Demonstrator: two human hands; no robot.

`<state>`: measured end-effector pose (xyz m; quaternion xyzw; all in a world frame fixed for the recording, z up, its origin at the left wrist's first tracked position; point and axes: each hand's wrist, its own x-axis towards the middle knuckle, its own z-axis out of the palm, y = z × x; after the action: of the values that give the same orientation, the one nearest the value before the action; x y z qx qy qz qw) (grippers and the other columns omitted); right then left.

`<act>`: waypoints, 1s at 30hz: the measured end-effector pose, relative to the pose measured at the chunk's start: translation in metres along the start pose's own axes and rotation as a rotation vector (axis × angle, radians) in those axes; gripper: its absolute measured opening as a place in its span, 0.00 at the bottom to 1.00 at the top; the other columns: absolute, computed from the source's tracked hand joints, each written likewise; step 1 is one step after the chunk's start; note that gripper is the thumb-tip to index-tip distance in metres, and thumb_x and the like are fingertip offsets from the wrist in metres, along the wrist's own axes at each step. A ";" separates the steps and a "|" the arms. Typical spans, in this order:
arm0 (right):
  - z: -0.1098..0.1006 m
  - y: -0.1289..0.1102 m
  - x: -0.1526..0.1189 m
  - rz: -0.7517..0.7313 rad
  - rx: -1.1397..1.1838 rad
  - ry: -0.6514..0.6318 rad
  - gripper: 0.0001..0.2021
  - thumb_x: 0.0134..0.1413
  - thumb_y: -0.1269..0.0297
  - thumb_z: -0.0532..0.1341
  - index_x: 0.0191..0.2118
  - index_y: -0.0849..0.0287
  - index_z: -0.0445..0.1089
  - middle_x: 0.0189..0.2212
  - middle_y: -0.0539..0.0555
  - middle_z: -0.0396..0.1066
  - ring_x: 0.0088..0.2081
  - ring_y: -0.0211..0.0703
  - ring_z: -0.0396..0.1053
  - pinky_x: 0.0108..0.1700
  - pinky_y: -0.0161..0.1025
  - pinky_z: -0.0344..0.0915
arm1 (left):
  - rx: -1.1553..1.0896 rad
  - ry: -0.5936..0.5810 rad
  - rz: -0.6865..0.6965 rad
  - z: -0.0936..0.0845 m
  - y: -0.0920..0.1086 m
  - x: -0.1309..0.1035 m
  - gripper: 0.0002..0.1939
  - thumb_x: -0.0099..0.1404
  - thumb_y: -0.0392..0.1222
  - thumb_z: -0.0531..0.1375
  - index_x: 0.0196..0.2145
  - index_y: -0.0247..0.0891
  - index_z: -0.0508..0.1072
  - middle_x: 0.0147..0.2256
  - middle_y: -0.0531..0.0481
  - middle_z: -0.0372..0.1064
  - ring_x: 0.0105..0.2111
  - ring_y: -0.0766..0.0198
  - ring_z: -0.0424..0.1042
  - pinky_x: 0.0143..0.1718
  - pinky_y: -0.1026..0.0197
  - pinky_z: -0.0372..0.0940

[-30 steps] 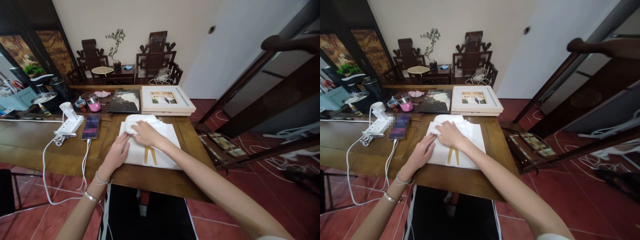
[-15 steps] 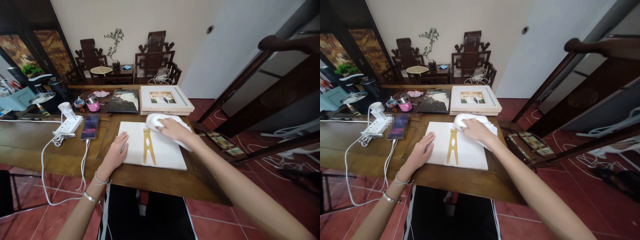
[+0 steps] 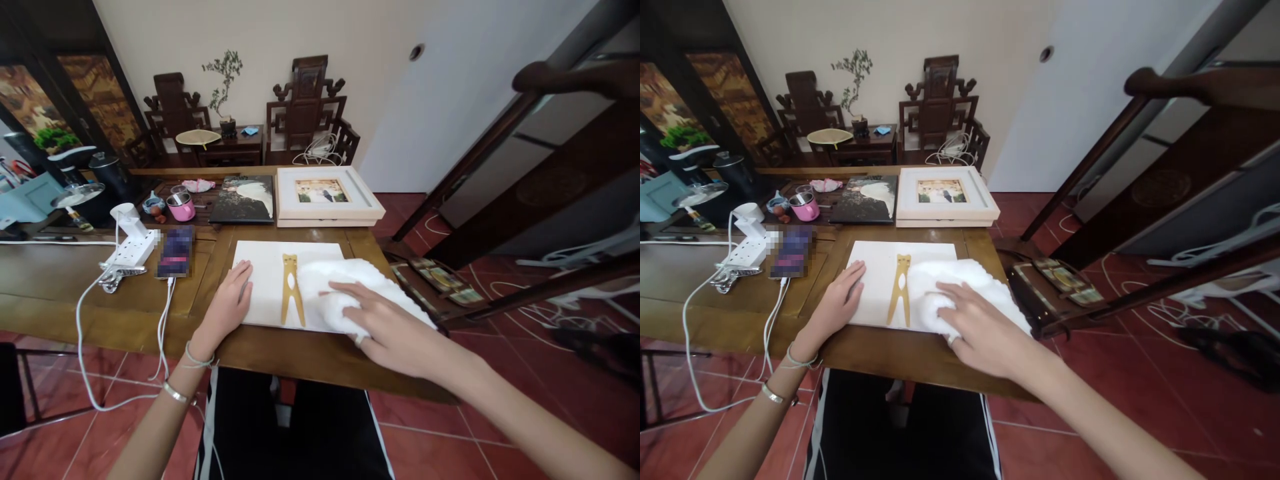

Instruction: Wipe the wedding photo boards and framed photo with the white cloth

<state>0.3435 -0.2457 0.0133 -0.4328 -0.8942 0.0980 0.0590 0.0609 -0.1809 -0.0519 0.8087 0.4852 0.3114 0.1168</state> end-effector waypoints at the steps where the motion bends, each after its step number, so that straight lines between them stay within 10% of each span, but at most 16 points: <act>1: 0.000 0.007 0.010 0.012 -0.013 0.011 0.12 0.43 0.77 0.53 0.32 0.60 0.70 0.55 0.66 0.65 0.63 0.57 0.53 0.59 0.56 0.57 | -0.005 -0.012 -0.002 0.000 0.000 0.000 0.21 0.69 0.37 0.48 0.57 0.34 0.65 0.60 0.38 0.61 0.62 0.54 0.57 0.63 0.46 0.53; 10: 0.002 0.064 0.085 0.090 -0.146 0.113 0.14 0.53 0.73 0.52 0.43 0.66 0.72 0.53 0.68 0.66 0.60 0.60 0.56 0.57 0.54 0.57 | -0.028 -0.076 -0.037 -0.004 0.003 0.001 0.22 0.70 0.40 0.45 0.57 0.29 0.64 0.61 0.35 0.57 0.64 0.55 0.53 0.65 0.47 0.48; 24: -0.003 -0.031 -0.033 -0.041 0.058 -0.045 0.14 0.35 0.80 0.53 0.29 0.58 0.68 0.54 0.62 0.67 0.64 0.57 0.50 0.63 0.59 0.50 | 0.001 -0.076 -0.016 -0.003 0.001 -0.001 0.22 0.69 0.38 0.47 0.58 0.29 0.62 0.62 0.34 0.57 0.64 0.54 0.53 0.64 0.45 0.48; 30: 0.002 -0.004 -0.008 0.005 0.007 0.030 0.11 0.40 0.78 0.53 0.30 0.60 0.68 0.56 0.67 0.64 0.61 0.59 0.56 0.60 0.58 0.56 | 0.004 -0.061 -0.007 -0.001 -0.001 -0.002 0.22 0.68 0.37 0.48 0.59 0.32 0.62 0.61 0.36 0.57 0.64 0.55 0.54 0.64 0.44 0.49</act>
<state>0.3450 -0.2550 0.0119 -0.4362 -0.8918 0.0948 0.0737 0.0583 -0.1824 -0.0523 0.8163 0.4849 0.2852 0.1311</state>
